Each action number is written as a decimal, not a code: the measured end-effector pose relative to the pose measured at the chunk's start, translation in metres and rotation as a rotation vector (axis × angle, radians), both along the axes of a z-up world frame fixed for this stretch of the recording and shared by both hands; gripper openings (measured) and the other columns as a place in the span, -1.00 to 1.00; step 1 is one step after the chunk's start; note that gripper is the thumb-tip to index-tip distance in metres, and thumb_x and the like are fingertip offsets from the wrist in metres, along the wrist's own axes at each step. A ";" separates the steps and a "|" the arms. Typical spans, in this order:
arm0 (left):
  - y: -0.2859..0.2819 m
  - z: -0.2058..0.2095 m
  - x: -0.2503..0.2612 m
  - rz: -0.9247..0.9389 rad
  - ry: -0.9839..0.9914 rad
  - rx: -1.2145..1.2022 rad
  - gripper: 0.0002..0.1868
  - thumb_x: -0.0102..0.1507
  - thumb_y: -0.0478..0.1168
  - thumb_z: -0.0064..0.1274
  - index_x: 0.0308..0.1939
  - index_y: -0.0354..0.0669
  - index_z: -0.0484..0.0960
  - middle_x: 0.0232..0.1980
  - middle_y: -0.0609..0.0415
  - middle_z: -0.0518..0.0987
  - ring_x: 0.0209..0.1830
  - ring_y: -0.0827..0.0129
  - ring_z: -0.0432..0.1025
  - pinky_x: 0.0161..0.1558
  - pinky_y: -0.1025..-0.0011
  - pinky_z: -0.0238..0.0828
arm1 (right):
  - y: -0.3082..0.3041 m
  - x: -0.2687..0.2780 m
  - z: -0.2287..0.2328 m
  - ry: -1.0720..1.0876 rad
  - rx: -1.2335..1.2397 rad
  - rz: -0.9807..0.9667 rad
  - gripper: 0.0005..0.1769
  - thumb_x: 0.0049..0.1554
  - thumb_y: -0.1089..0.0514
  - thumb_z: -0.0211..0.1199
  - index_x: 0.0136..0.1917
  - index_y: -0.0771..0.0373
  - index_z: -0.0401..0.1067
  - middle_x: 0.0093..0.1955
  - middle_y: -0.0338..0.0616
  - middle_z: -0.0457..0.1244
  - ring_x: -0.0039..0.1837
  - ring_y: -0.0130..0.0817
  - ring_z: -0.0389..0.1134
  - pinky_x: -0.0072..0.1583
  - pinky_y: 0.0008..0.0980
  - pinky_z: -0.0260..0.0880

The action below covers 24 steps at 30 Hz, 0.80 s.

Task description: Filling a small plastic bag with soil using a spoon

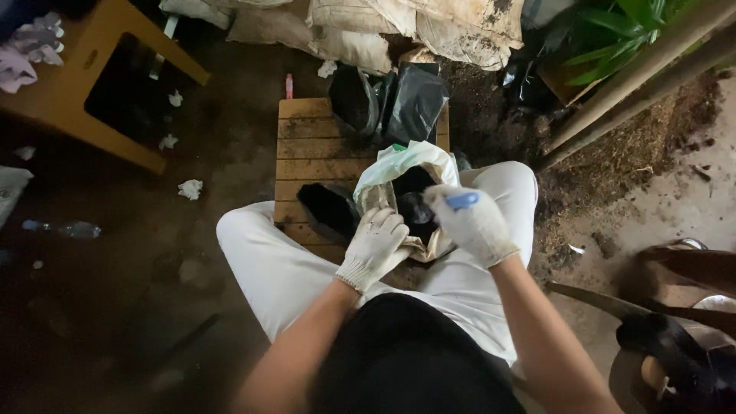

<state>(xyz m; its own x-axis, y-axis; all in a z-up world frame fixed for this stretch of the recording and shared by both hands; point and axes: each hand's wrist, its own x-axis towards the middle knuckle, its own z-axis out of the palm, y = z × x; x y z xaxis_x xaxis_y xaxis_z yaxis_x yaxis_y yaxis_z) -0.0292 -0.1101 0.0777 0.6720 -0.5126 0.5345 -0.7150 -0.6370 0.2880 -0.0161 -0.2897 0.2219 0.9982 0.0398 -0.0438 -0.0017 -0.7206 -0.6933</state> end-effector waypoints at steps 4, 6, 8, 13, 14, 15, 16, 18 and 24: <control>-0.005 -0.018 -0.003 0.036 0.015 0.054 -0.68 -0.02 0.03 0.25 -0.41 -0.03 0.49 -0.28 0.14 0.46 -0.05 0.23 0.42 0.06 0.16 0.30 | -0.021 0.006 -0.006 -0.131 0.012 -0.030 -0.84 0.16 0.11 0.23 -0.19 0.05 0.61 -0.44 -0.03 0.35 -0.25 -0.04 0.46 -0.22 -0.12 0.46; -0.007 -0.027 -0.006 0.090 0.060 0.120 -0.69 0.07 0.07 0.19 -0.39 -0.03 0.51 -0.25 0.18 0.47 0.01 0.31 0.39 0.15 0.20 0.24 | -0.029 0.004 -0.006 -0.150 0.002 -0.028 -0.83 0.17 0.11 0.20 -0.20 0.04 0.59 -0.45 -0.04 0.34 -0.27 -0.06 0.45 -0.22 -0.15 0.45; -0.009 -0.027 -0.005 0.063 0.037 0.108 -0.71 0.02 0.06 0.21 -0.42 -0.02 0.55 -0.31 0.10 0.49 -0.03 0.19 0.42 0.10 0.07 0.25 | -0.035 -0.001 -0.006 -0.212 -0.027 -0.042 -0.77 0.20 0.12 0.13 -0.25 0.03 0.55 -0.49 -0.08 0.33 -0.32 -0.10 0.42 -0.23 -0.24 0.43; -0.012 -0.030 -0.014 0.089 0.131 0.256 -0.74 0.15 0.04 0.07 -0.42 -0.03 0.53 -0.31 0.17 0.50 0.06 0.25 0.38 0.16 0.08 0.18 | -0.038 -0.020 -0.074 -0.277 -0.206 -0.097 -0.83 0.17 0.06 0.29 -0.26 0.03 0.55 -0.49 0.03 0.29 -0.32 -0.08 0.41 -0.28 -0.26 0.39; -0.011 -0.031 -0.013 0.107 0.165 0.322 -0.73 0.20 0.04 0.01 -0.42 -0.03 0.52 -0.31 0.20 0.51 0.09 0.28 0.36 0.18 0.08 0.16 | -0.037 -0.020 -0.086 -0.150 -0.142 -0.144 -0.77 0.22 0.03 0.24 -0.21 0.12 0.58 -0.41 0.10 0.35 -0.21 -0.05 0.48 -0.25 -0.18 0.45; -0.010 -0.022 -0.010 0.117 0.169 0.322 -0.73 0.20 0.04 0.01 -0.42 -0.03 0.52 -0.31 0.20 0.51 0.09 0.28 0.36 0.18 0.08 0.16 | -0.030 -0.019 -0.071 -0.148 -0.141 -0.134 -0.77 0.22 0.03 0.24 -0.21 0.12 0.58 -0.41 0.10 0.35 -0.21 -0.05 0.48 -0.25 -0.18 0.45; -0.009 -0.014 -0.007 0.086 0.075 0.217 -0.78 0.11 -0.03 0.10 -0.51 -0.02 0.49 -0.42 0.16 0.44 -0.08 0.20 0.39 0.03 0.08 0.23 | -0.024 -0.018 -0.057 -0.082 -0.097 -0.190 -0.69 0.28 0.03 0.17 -0.17 0.21 0.58 -0.32 0.18 0.37 -0.13 0.03 0.48 -0.17 -0.11 0.48; -0.007 -0.006 -0.010 0.058 -0.010 0.111 -0.77 0.02 -0.09 0.20 -0.60 0.00 0.45 -0.52 0.11 0.38 -0.26 0.13 0.42 -0.12 0.08 0.31 | -0.023 -0.022 -0.065 -0.006 -0.056 -0.243 -0.61 0.34 0.03 0.10 -0.13 0.31 0.59 -0.24 0.26 0.39 -0.05 0.12 0.48 -0.08 -0.03 0.52; -0.003 -0.015 -0.003 0.039 -0.045 0.090 -0.69 -0.04 0.10 0.23 -0.48 0.08 0.49 -0.37 0.21 0.42 -0.13 0.31 0.40 -0.08 0.22 0.31 | -0.017 -0.019 -0.100 0.206 0.440 -0.722 -0.49 0.29 -0.21 0.16 -0.26 0.21 0.51 -0.34 -0.06 0.35 -0.20 -0.36 0.35 -0.15 -0.38 0.36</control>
